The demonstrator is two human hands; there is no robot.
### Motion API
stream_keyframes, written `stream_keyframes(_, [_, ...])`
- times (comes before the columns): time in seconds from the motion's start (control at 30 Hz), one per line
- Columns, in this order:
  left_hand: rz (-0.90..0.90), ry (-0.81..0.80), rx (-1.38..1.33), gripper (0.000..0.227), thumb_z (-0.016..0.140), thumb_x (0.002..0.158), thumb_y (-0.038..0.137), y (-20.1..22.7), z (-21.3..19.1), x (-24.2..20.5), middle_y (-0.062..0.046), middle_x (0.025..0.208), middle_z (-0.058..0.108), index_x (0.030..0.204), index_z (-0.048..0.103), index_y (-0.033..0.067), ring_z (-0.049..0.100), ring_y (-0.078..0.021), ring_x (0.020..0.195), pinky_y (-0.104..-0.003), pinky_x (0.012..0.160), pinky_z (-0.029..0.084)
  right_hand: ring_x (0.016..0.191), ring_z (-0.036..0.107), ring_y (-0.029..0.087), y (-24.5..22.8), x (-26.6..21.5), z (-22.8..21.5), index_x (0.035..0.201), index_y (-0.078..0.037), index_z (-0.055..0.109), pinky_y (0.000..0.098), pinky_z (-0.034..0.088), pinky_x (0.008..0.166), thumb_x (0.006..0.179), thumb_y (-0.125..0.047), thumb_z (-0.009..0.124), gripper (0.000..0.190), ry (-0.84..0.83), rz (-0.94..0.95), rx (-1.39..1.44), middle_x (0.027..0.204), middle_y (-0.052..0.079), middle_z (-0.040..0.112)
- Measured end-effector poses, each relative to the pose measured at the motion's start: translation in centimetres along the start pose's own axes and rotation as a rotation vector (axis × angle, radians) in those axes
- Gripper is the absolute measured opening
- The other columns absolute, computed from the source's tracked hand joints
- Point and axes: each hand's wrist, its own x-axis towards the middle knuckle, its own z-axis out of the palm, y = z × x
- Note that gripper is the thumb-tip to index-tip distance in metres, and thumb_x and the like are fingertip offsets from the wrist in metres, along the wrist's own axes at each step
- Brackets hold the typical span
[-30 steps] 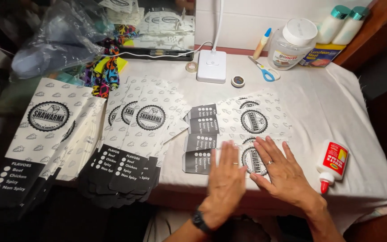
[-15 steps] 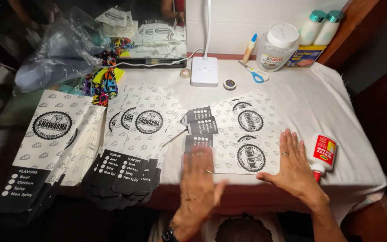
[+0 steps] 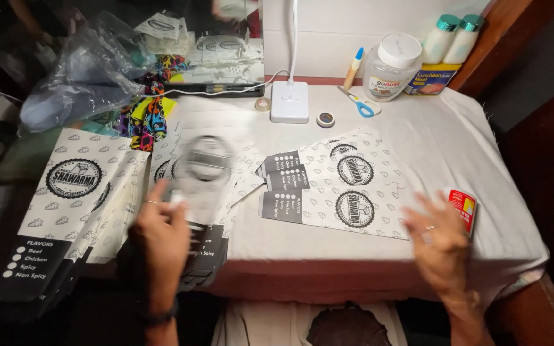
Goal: The person assembles flat paper packages by applying glue to the edges and folding them into triangular pouches. The person repeats this process for multiple packages, stacking the finished ones on the table.
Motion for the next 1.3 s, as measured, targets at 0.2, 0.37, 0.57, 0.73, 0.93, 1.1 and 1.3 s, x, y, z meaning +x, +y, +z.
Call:
stream_keyframes(0.2, [-0.034, 0.062, 0.594, 0.046, 0.064, 0.097, 0.004, -2.2, 0.4, 1.0, -0.022, 0.11, 0.068, 0.142, 0.06, -0.0029, 0.062, -0.0397, 0.097, -0.051, 0.076, 0.051, 0.124, 0.054, 0.043, 4.8, 1.2, -4.5, 0.152, -0.001, 0.053, 0.0515, 0.041, 0.104, 0.086, -0.043, 0.076, 0.083, -0.16, 0.78, -0.324, 0.125, 0.022, 0.071])
stream_keyframes(0.37, [-0.047, -0.246, -0.426, 0.045, 0.026, 0.101, 0.0, 4.0, 5.7, -2.1, 0.001, 0.092, 0.054, 0.137, 0.052, 0.0055, 0.049, -0.0091, 0.071, -0.017, 0.064, 0.046, 0.065, 0.063, 0.024, 5.3, 1.8, -4.4, 0.158, -0.002, 0.042, 0.0351, 0.053, 0.054, 0.085, -0.008, 0.084, 0.085, -0.132, 1.256, 0.285, 0.094, 0.015, 0.069])
stream_keyframes(0.57, [0.855, -0.504, 0.088, 0.041, 0.057, 0.101, 0.019, 5.6, 13.7, -4.9, -0.019, 0.147, 0.056, 0.139, 0.059, 0.0036, 0.046, -0.0399, 0.142, -0.053, 0.119, 0.032, 0.085, 0.064, 0.015, 6.8, -2.4, -5.3, 0.114, -0.005, 0.061, 0.0265, 0.056, 0.069, 0.089, -0.01, 0.074, 0.029, 0.276, 1.001, 0.959, 0.097, 0.004, 0.063])
stream_keyframes(0.73, [0.945, -0.337, 0.089, 0.027, 0.081, 0.083, 0.011, 8.2, 10.4, -6.4, -0.013, 0.102, 0.063, 0.099, 0.062, 0.0014, 0.061, -0.0297, 0.095, -0.043, 0.086, 0.057, 0.099, 0.069, 0.024, 3.7, -2.6, -8.3, 0.117, -0.001, 0.058, 0.0436, 0.063, 0.086, 0.093, -0.008, 0.071, 0.028, 0.374, 0.959, 0.995, 0.106, 0.01, 0.066])
stream_keyframes(0.93, [0.999, -0.362, -0.01, 0.024, 0.058, 0.077, -0.028, 7.1, 11.2, -6.3, -0.021, 0.089, 0.065, 0.079, 0.06, -0.004, 0.066, -0.0364, 0.086, -0.047, 0.092, 0.063, 0.091, 0.072, 0.034, 3.7, -3.2, -7.5, 0.111, 0.006, 0.058, 0.0521, 0.068, 0.077, 0.098, -0.012, 0.073, 0.027, 0.429, 0.855, 1.038, 0.096, 0.018, 0.065])
stream_keyframes(1.1, [0.561, -0.532, -0.018, 0.02, 0.076, 0.089, 0.019, 6.6, 12.8, -5.4, -0.007, 0.066, 0.065, 0.075, 0.064, 0.0125, 0.073, -0.0292, 0.078, -0.041, 0.054, 0.054, 0.103, 0.069, 0.031, 2.3, -2.1, -7.7, 0.113, -0.002, 0.06, 0.0508, 0.067, 0.083, 0.098, -0.025, 0.076, 0.032, 0.494, 0.82, 0.919, 0.105, 0.012, 0.063])
stream_keyframes(1.3, [0.138, -0.794, 0.072, 0.023, 0.086, 0.076, 0.051, 7.8, 12.6, -2.6, 0.004, 0.078, 0.079, 0.08, 0.083, 0.0287, 0.073, -0.0158, 0.076, -0.035, 0.072, 0.052, 0.098, 0.069, 0.02, 5.1, -4.3, -4.6, 0.108, -0.008, 0.06, 0.0426, 0.069, 0.087, 0.086, -0.016, 0.087, 0.036, 0.642, 0.654, 0.84, 0.103, 0.006, 0.065])
